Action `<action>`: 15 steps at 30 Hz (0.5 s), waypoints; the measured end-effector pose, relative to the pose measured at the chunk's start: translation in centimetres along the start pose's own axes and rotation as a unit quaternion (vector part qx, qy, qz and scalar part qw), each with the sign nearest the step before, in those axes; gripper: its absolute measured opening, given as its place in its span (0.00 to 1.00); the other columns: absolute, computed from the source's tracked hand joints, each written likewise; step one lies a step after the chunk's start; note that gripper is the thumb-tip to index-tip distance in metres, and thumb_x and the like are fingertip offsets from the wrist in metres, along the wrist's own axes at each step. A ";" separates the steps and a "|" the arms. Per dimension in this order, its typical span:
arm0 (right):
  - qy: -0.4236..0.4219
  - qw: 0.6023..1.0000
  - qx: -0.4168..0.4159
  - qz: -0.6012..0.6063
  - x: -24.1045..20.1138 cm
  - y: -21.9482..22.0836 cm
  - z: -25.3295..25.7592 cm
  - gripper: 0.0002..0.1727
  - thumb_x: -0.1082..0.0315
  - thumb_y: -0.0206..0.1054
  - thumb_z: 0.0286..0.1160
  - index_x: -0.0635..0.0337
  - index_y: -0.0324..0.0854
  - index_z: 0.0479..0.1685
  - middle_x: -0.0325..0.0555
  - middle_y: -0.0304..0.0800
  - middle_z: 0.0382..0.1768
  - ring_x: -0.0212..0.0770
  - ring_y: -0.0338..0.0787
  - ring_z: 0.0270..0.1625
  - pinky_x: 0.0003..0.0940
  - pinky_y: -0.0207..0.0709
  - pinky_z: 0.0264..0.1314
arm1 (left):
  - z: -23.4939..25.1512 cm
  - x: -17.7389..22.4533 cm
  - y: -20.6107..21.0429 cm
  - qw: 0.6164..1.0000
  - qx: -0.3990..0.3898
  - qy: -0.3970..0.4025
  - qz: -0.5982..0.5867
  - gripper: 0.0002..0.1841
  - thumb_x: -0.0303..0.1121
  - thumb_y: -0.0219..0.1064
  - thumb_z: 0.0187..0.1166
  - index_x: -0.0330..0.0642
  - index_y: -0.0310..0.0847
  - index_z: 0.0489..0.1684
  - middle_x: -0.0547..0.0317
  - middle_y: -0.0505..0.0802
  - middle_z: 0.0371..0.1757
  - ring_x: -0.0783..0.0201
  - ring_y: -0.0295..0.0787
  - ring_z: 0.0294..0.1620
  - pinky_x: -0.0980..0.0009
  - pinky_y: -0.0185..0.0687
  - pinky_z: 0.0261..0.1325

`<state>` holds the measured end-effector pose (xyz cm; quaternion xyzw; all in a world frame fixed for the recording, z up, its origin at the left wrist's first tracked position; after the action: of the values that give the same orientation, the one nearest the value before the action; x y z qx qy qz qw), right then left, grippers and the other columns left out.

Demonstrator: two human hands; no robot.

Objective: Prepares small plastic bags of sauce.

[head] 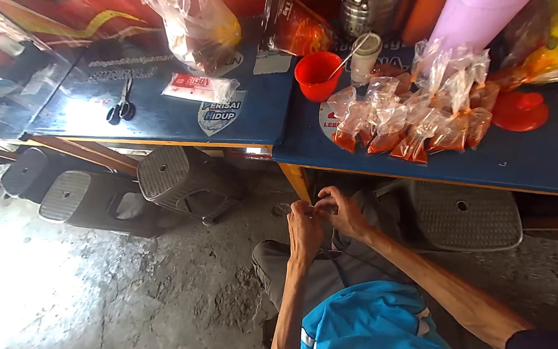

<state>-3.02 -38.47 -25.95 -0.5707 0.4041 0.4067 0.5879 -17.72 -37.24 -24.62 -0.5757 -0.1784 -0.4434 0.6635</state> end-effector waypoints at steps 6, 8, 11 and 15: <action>0.028 0.999 -0.015 0.025 -0.4 -0.2 0.0 0.22 0.70 0.68 0.72 0.67 0.72 0.64 0.46 0.92 0.47 0.33 0.91 0.46 0.29 0.83 0.52 | 0.0 0.7 0.2 0.999 0.022 -0.005 0.049 0.20 0.24 0.70 0.69 0.22 0.75 0.58 0.45 0.94 0.38 0.45 0.92 0.46 0.45 0.83 0.57; 0.019 0.999 -0.002 0.038 -0.3 0.0 -0.1 0.20 0.70 0.69 0.71 0.67 0.73 0.60 0.46 0.91 0.45 0.32 0.90 0.44 0.28 0.83 0.51 | -0.1 0.6 0.3 0.999 0.021 -0.009 0.042 0.21 0.23 0.70 0.69 0.21 0.74 0.59 0.44 0.94 0.38 0.45 0.92 0.45 0.46 0.83 0.56; 0.017 0.993 0.018 0.119 0.3 0.3 -0.1 0.18 0.73 0.70 0.68 0.66 0.71 0.54 0.43 0.89 0.40 0.30 0.88 0.39 0.25 0.83 0.44 | -0.2 0.3 0.7 0.999 0.023 -0.008 0.032 0.20 0.22 0.69 0.68 0.21 0.74 0.58 0.45 0.93 0.37 0.46 0.92 0.44 0.47 0.84 0.54; 0.068 0.973 -0.027 0.220 0.2 -0.2 0.3 0.18 0.81 0.67 0.67 0.65 0.67 0.53 0.44 0.89 0.40 0.31 0.89 0.38 0.26 0.83 0.42 | -0.3 0.2 0.7 0.999 0.025 -0.008 0.026 0.19 0.23 0.68 0.68 0.23 0.74 0.57 0.46 0.93 0.38 0.46 0.91 0.46 0.45 0.82 0.57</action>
<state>-2.79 -38.17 -26.03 -0.5097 0.5474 0.4972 0.4398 -17.19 -37.61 -24.99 -0.5669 -0.1796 -0.4169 0.6874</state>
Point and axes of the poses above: each hand's wrist, its own z-axis towards the middle knuckle, its own y-axis out of the palm, x = y × z, the point moved 2 cm from there along z, towards the middle knuckle
